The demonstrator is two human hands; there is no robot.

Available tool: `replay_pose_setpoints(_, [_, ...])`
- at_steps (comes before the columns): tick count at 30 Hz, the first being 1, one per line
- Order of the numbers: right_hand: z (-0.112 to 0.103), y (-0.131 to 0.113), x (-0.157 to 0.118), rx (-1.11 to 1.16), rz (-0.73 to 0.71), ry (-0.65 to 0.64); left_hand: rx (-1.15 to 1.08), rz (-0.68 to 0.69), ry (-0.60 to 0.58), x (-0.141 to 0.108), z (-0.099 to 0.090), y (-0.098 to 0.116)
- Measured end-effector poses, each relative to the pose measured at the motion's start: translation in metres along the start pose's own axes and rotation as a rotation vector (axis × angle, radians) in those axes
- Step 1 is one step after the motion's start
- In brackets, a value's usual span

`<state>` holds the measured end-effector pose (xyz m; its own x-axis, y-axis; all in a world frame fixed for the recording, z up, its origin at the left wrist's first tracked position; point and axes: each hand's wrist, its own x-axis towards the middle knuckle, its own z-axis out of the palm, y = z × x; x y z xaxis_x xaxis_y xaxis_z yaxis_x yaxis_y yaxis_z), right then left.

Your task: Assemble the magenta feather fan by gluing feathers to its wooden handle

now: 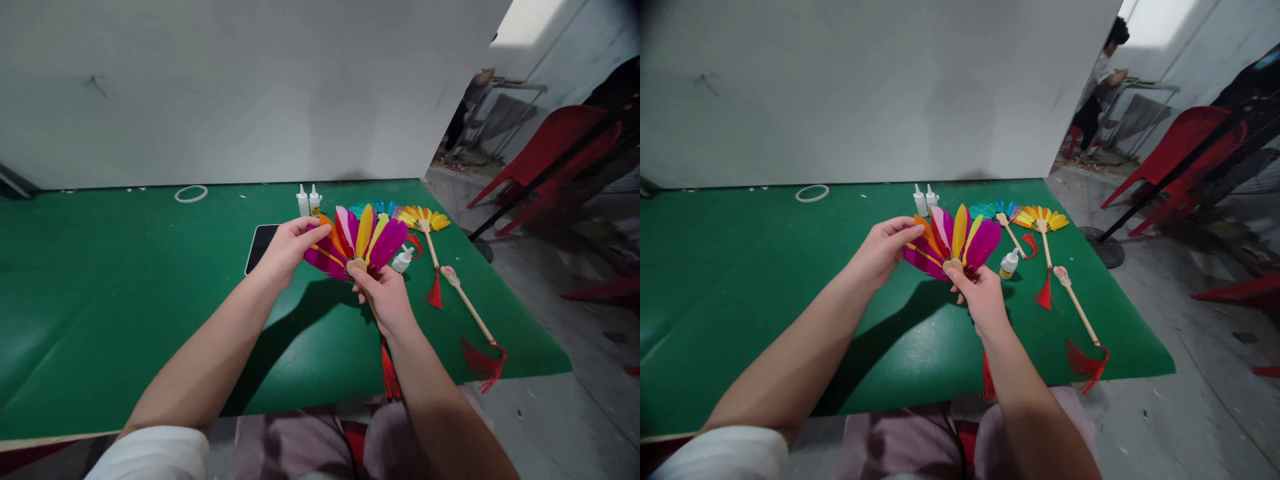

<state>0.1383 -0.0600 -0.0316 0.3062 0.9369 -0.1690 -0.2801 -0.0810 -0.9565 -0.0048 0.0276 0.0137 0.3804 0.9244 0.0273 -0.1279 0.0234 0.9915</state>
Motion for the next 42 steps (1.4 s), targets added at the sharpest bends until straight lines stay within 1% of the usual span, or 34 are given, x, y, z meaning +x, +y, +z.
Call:
replay_pose_setpoints(6, [0.002, 0.003, -0.001, -0.068, 0.049, -0.069, 0.128, -0.044, -0.028, 0.003, -0.014, 0.012])
replay_pose_setpoints(10, [0.001, 0.003, -0.003, -0.177, 0.064, -0.155, 0.175, -0.073, -0.166, 0.001, -0.018, 0.014])
replay_pose_setpoints(13, [0.001, 0.0, -0.005, -0.221, 0.081, -0.206, 0.178, -0.078, -0.198, 0.0, -0.017, 0.014])
replay_pose_setpoints(16, [0.001, -0.003, -0.007, -0.236, 0.092, -0.233, 0.212, -0.06, -0.179, 0.0, -0.016, 0.014])
replay_pose_setpoints(20, [0.002, -0.003, -0.007, -0.266, 0.086, -0.229, 0.35, 0.01, -0.086, -0.001, -0.013, 0.014])
replay_pose_setpoints(22, [0.002, -0.003, -0.007, -0.276, 0.074, -0.234, 0.381, 0.036, -0.065, -0.002, -0.012, 0.013])
replay_pose_setpoints(27, [0.002, -0.002, -0.006, -0.284, 0.071, -0.202, 0.355, 0.047, -0.054, -0.003, -0.01, 0.012])
replay_pose_setpoints(36, [0.002, -0.001, -0.005, -0.263, 0.06, -0.181, 0.335, 0.023, -0.017, -0.002, -0.012, 0.013])
replay_pose_setpoints(42, [0.002, -0.002, -0.006, -0.249, 0.067, -0.174, 0.309, 0.003, -0.036, -0.003, -0.013, 0.014])
